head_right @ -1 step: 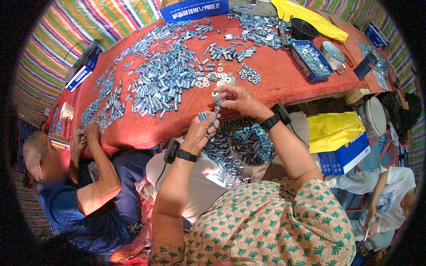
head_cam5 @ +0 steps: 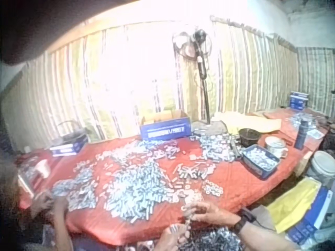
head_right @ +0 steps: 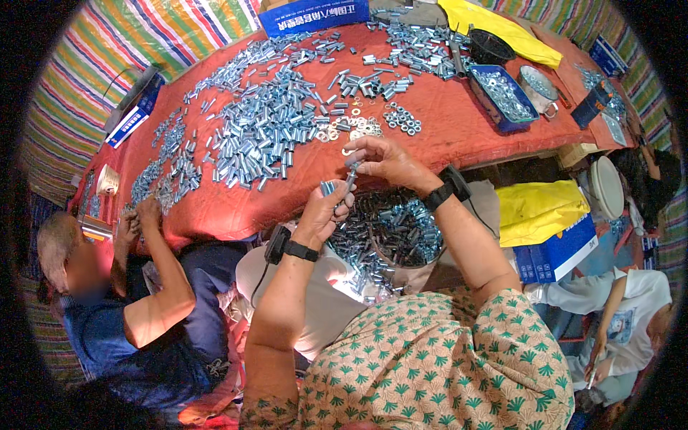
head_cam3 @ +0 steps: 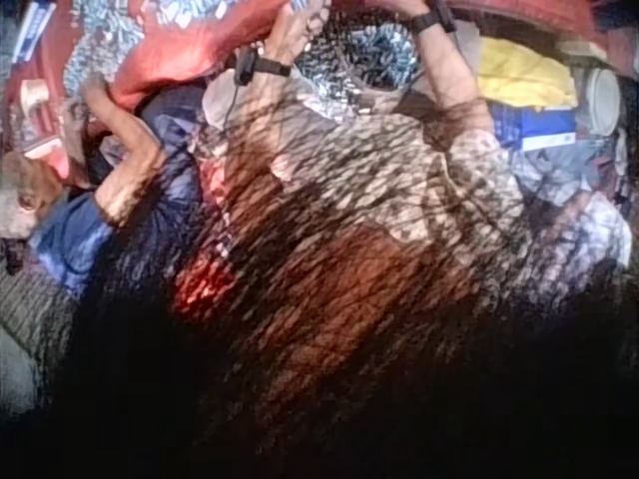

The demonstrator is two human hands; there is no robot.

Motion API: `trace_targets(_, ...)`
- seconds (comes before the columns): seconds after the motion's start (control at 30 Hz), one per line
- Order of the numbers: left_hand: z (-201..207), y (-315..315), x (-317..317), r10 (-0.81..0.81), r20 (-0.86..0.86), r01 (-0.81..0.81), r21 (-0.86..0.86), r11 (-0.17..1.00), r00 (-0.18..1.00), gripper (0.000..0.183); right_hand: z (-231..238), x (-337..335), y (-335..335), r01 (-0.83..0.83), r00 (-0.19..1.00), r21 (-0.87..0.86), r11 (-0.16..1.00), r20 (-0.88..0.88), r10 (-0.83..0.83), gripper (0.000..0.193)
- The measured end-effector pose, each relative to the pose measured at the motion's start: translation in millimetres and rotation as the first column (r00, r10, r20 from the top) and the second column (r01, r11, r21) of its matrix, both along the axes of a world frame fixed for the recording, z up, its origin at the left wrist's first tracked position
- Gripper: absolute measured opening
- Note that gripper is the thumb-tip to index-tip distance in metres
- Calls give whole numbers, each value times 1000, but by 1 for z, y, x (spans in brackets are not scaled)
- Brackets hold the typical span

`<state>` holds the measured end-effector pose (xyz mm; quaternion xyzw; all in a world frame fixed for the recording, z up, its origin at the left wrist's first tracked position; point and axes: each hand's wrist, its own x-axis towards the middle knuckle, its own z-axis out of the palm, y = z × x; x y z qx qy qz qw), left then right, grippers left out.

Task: Sorting metal bolts and washers on a work table.

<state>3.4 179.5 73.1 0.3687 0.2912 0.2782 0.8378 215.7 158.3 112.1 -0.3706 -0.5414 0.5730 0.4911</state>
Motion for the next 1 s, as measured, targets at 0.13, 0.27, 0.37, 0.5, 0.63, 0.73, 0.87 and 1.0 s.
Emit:
trace_targets(0.13,1,1,0,-12,8,12,46,999,1000,21,-2,1,4,19,991,33,999,135,-23,47)
trace_targets(0.27,2,2,-1,10,-56,-2,140,990,998,17,-1,-6,5,55,995,48,997,78,-59,54)
trace_targets(0.37,2,3,-1,15,-70,-5,144,990,997,15,2,-10,6,57,998,25,998,-26,-56,61)
trace_targets(0.5,0,1,0,32,-72,-21,145,989,997,16,-16,-13,10,153,944,152,976,270,-190,64)
trace_targets(0.63,0,4,-3,32,-119,-20,105,994,992,16,-10,-17,1,124,991,24,992,-56,-123,65)
trace_targets(0.73,-1,4,-4,-13,-141,28,110,994,990,17,-22,-14,4,155,978,55,986,133,-161,69)
trace_targets(0.87,-2,4,-8,-14,-120,24,85,996,993,19,-11,-25,-3,176,979,-34,984,-103,-179,67)
trace_targets(1.0,0,3,-5,-41,-187,60,99,993,982,19,-33,-15,2,180,979,53,982,86,-184,65)
